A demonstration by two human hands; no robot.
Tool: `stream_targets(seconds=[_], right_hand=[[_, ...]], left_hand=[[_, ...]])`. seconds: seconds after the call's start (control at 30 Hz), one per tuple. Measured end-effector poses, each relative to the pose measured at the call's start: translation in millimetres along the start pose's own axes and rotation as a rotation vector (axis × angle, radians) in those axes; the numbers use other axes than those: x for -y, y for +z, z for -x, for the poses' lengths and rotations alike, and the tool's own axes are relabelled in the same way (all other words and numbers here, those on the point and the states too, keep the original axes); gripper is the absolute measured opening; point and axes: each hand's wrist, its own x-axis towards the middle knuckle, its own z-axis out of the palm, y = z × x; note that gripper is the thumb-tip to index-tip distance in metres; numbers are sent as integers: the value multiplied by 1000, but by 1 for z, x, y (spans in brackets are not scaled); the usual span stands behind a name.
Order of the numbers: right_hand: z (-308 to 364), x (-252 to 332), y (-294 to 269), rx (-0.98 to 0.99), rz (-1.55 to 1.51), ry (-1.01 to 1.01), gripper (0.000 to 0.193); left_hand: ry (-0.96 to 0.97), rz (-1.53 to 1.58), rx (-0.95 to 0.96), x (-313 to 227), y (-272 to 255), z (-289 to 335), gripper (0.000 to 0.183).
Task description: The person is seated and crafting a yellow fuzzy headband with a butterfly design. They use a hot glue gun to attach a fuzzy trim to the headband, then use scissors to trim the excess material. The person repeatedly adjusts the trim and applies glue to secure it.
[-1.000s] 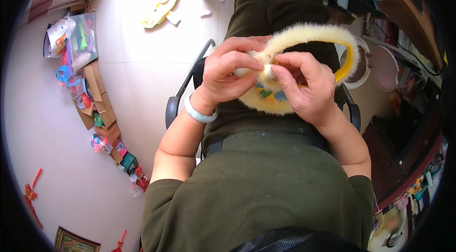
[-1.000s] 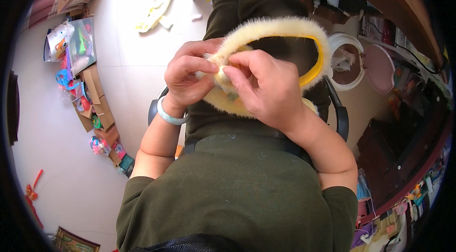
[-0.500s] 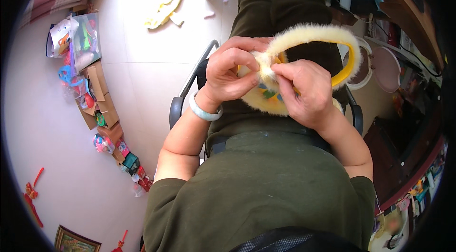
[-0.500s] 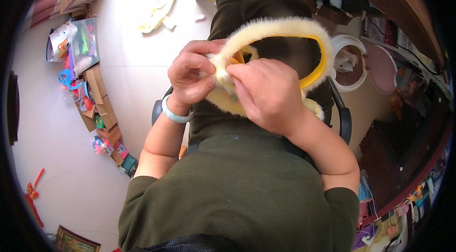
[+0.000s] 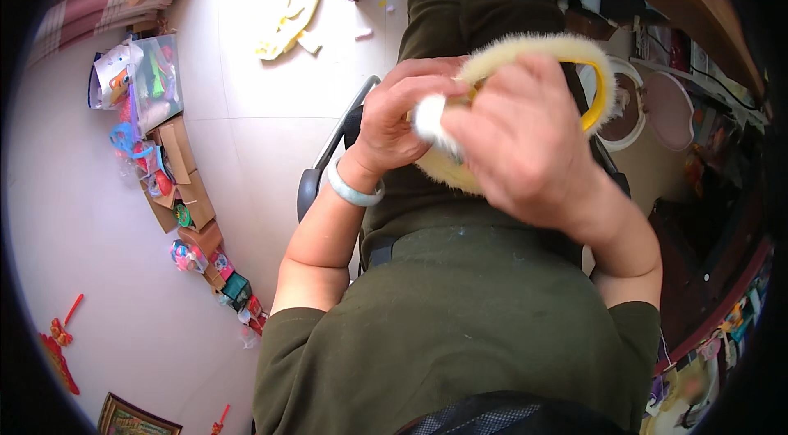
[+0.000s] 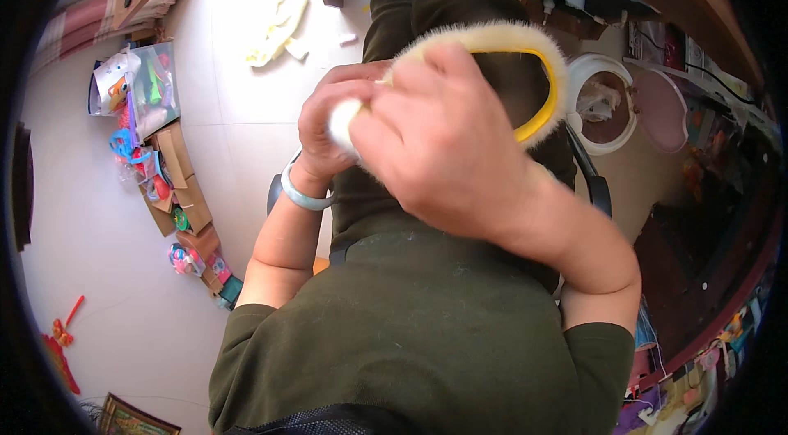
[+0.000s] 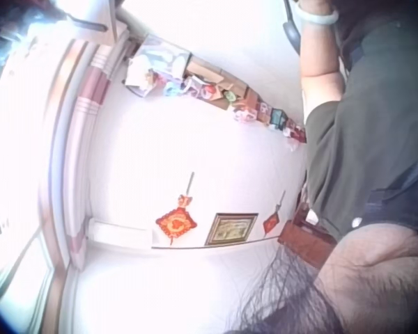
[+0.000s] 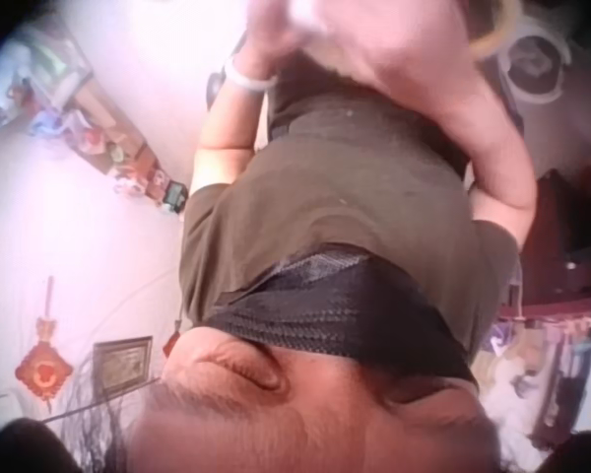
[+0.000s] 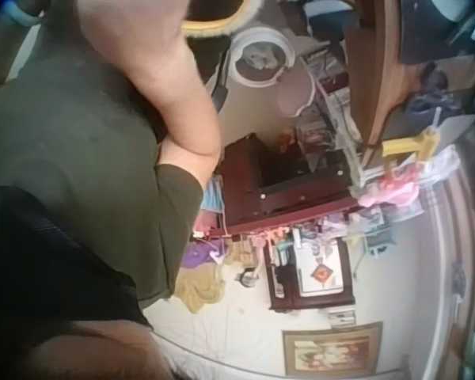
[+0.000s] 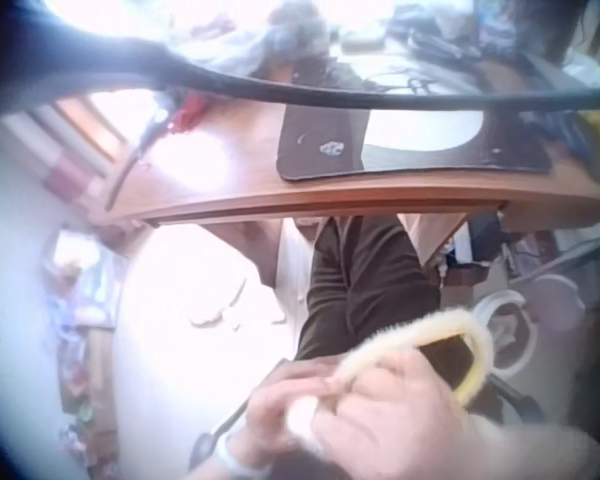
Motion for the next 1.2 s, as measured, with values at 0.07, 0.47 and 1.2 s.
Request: stream_targets(seconds=[0.07,0.47,1.2], right_hand=[[-25,-16,-12,81,23,3,26],[-18,-26,-32,12,-176,325,28],[7,-30,5,53,78,178,13]], left_hand=[[-185,-71,3,-6,-4,7,29],[-489,303,-113,14,-10,15,23],[-704,363,-149,3,-3,-16,36]])
